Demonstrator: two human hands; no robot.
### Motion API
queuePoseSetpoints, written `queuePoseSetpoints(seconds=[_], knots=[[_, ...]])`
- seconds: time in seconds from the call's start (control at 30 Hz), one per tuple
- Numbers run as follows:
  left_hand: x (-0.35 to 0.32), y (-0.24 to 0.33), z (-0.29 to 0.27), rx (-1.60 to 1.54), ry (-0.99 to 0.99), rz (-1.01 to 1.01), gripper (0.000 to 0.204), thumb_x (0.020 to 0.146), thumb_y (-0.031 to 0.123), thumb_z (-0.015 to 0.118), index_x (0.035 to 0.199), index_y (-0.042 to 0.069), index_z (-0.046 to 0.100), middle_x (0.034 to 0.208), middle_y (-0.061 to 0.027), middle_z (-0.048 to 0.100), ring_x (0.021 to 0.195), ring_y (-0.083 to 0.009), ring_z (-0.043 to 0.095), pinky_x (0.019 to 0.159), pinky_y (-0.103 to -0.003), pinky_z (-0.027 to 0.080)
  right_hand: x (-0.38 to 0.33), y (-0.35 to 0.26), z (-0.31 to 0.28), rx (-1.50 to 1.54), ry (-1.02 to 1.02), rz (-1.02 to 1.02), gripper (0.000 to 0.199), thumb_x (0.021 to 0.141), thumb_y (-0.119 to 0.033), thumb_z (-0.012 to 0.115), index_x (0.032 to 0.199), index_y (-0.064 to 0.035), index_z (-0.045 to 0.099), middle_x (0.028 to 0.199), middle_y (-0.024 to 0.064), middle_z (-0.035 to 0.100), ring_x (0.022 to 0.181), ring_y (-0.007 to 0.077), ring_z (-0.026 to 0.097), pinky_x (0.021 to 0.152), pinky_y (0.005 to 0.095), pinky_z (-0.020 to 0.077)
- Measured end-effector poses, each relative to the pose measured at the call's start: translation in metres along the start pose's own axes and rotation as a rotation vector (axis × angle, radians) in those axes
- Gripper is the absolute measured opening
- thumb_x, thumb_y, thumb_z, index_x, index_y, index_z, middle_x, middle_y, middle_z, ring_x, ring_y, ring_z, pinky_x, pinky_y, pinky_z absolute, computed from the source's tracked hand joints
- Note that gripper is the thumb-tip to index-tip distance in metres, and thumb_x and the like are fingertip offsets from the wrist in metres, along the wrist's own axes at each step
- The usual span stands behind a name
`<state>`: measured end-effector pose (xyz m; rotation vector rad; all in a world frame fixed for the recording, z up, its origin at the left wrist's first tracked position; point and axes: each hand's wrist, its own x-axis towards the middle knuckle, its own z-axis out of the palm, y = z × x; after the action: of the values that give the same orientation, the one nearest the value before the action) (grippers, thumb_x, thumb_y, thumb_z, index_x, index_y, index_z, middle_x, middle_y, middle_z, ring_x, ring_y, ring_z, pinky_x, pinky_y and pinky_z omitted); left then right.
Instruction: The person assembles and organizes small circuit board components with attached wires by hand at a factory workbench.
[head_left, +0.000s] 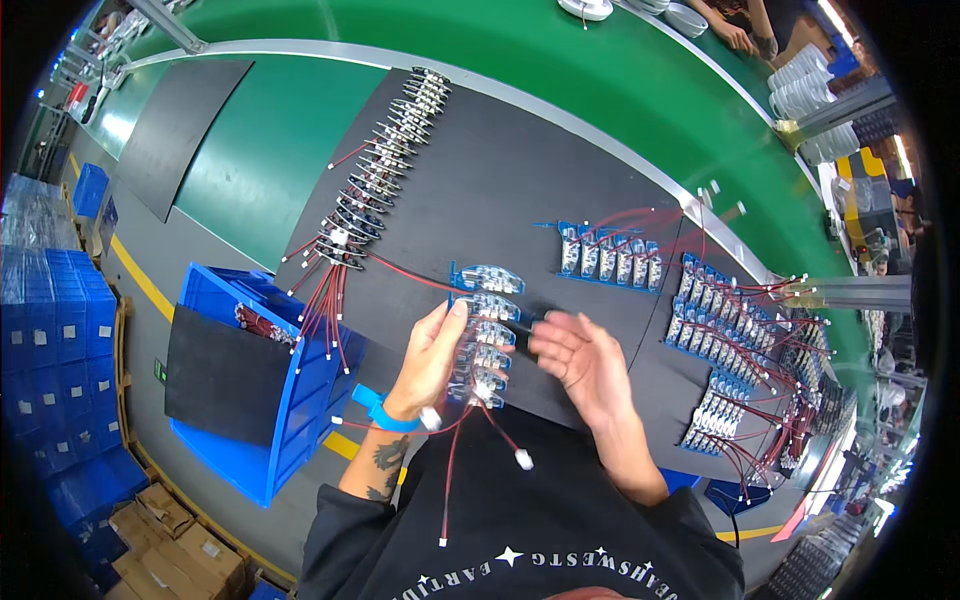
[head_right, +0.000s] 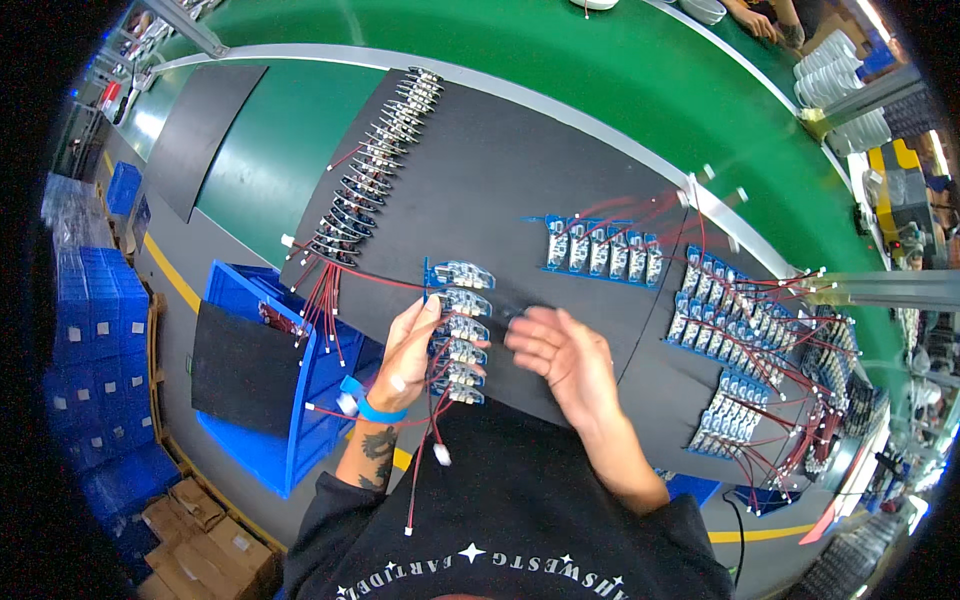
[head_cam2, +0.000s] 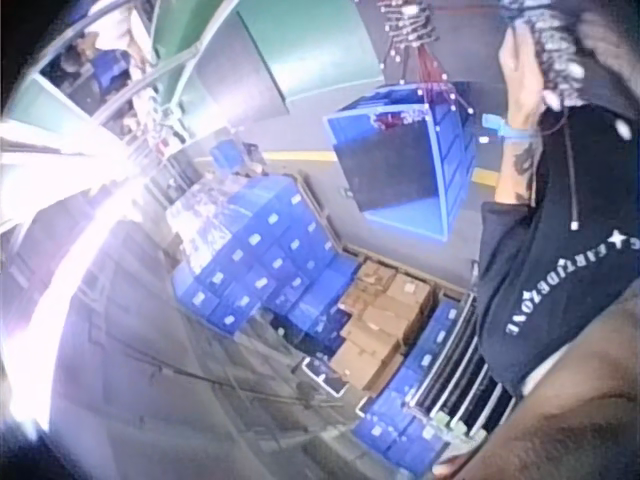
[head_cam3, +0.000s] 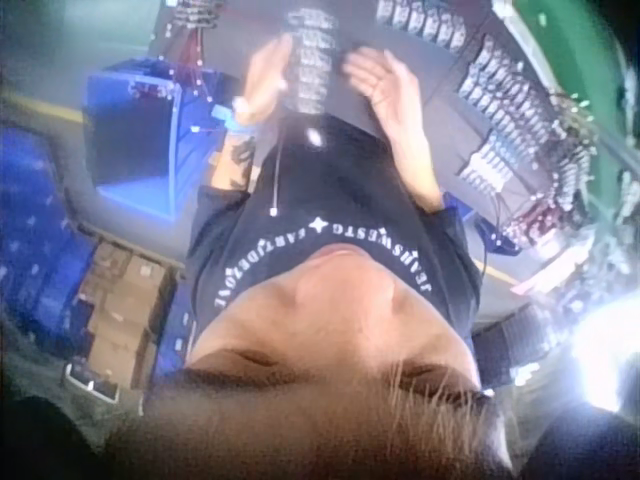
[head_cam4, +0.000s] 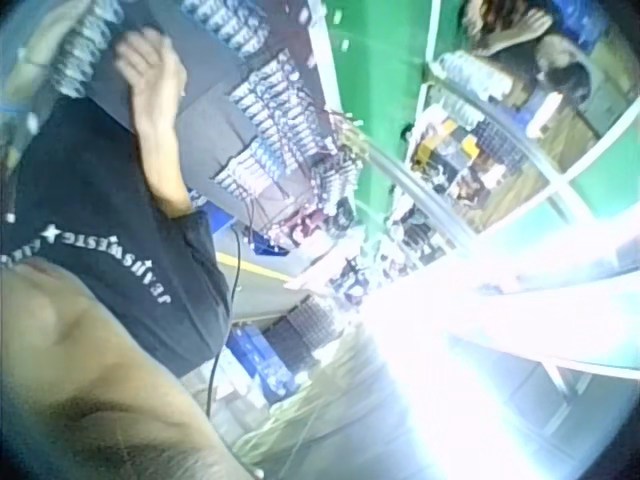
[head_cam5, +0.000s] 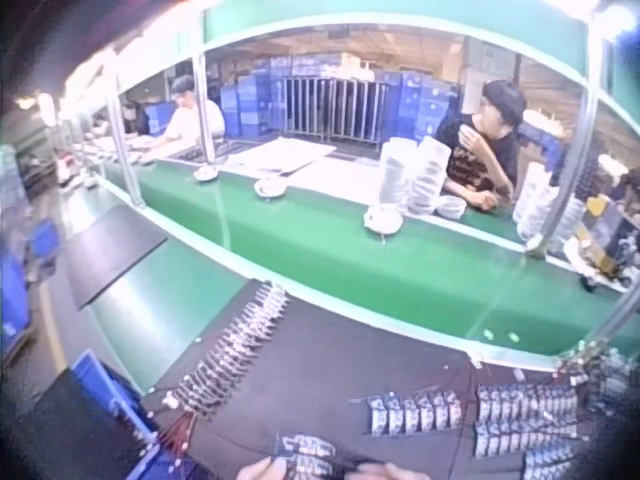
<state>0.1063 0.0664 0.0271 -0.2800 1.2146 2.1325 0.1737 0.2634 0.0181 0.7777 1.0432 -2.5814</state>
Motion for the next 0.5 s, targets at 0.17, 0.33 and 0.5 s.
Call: queuePoseSetpoints(seconds=[0.17,0.33,0.5], knots=[[-0.008,-0.001,-0.015,0.2,-0.108,-0.022,0.04,0.101,0.036,0.036,0.105,0.0,0.054,0.078,-0.0094,0.064,0.056,-0.0182,0.064,0.049,-0.027,0.054,0.022,-0.008,0.046,-0.623,-0.172,-0.291,0.025,0.09,-0.009,0.061,0.112,0.0018,0.062,0.092,0.0025,0.065,0.08,0.0056,0.057,0.07,0.0208,0.0452],[-0.017,0.007,-0.045,-0.167,-0.124,-0.173,0.048,0.097,0.045,0.036,0.079,0.005,0.055,0.053,-0.0104,0.055,0.035,-0.0186,0.05,0.031,-0.029,0.041,0.059,-0.012,0.039,-0.598,-0.31,-0.274,0.022,0.088,-0.01,0.063,0.107,0.0019,0.065,0.085,0.0007,0.065,0.076,0.0046,0.056,0.065,0.0181,0.0417],[-0.041,0.029,-0.05,0.06,0.548,0.255,0.05,0.097,0.045,0.038,0.072,0.005,0.053,0.047,-0.0084,0.051,0.034,-0.0163,0.049,0.031,-0.027,0.04,0.091,-0.014,0.041,-1.37,-0.011,-1.1,0.015,0.082,-0.009,0.067,0.095,-0.0008,0.069,0.087,0.0065,0.065,0.081,0.0149,0.055,0.066,0.0265,0.0422]])
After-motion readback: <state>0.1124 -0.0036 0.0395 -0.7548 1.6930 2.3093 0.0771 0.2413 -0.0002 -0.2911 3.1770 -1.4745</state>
